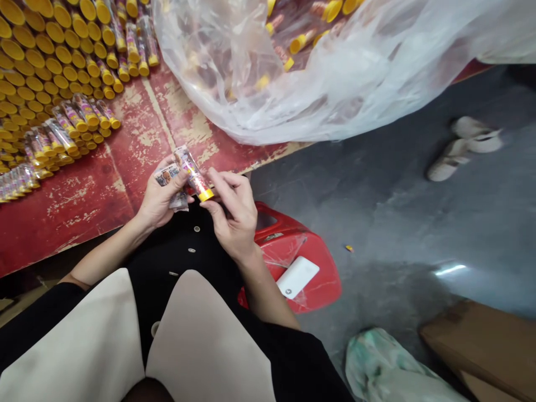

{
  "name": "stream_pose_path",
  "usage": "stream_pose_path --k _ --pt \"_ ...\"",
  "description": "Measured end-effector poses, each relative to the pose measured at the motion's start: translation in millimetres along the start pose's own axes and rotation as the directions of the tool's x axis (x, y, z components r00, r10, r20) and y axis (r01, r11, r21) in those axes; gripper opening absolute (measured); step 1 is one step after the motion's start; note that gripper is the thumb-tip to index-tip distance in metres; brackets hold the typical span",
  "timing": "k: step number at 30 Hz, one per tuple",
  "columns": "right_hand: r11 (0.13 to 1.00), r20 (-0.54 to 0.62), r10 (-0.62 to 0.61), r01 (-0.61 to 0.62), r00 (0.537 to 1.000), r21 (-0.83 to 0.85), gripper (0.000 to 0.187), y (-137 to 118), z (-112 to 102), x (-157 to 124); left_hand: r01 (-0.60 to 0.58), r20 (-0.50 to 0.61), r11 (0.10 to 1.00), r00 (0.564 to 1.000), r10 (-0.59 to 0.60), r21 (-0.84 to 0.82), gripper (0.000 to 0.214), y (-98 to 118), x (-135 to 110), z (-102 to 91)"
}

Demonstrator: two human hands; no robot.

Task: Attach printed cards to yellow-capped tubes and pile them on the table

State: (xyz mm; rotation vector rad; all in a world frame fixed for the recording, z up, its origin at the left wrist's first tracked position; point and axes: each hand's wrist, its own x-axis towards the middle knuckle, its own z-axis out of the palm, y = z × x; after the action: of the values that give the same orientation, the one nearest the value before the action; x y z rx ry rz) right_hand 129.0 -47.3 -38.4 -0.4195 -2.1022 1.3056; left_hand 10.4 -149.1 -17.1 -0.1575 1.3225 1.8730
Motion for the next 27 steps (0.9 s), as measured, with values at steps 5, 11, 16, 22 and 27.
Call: stream_pose_path --k 5,11,16,22,27 --pt "0.998 -0.102 0.065 -0.062 0.993 0.031 0.031 -3.7 9.4 3.1 0.001 0.001 0.997 1.000 -0.001 0.081 0.066 2.8 -8.5 -1.0" --pt "0.997 -0.112 -0.071 0.073 0.991 0.014 0.037 -10.1 10.4 10.4 -0.002 -0.036 1.000 0.999 0.002 0.003 0.068 6.0 -12.6 -0.7" --pt "0.988 -0.212 -0.130 0.109 0.969 -0.108 0.031 -12.4 12.7 8.7 0.022 -0.041 0.999 0.999 -0.021 0.026 0.075 11.7 -18.7 1.6" --pt "0.977 -0.258 -0.147 0.099 0.955 -0.190 0.026 -5.2 21.5 6.9 0.054 -0.057 0.998 0.997 -0.056 -0.035 0.077 10.7 -17.8 2.2" --pt "0.989 -0.178 -0.122 0.105 0.976 -0.100 0.035 -2.7 27.8 4.0 0.020 -0.122 1.000 0.992 -0.023 -0.022 0.074 15.4 -22.5 -9.7"
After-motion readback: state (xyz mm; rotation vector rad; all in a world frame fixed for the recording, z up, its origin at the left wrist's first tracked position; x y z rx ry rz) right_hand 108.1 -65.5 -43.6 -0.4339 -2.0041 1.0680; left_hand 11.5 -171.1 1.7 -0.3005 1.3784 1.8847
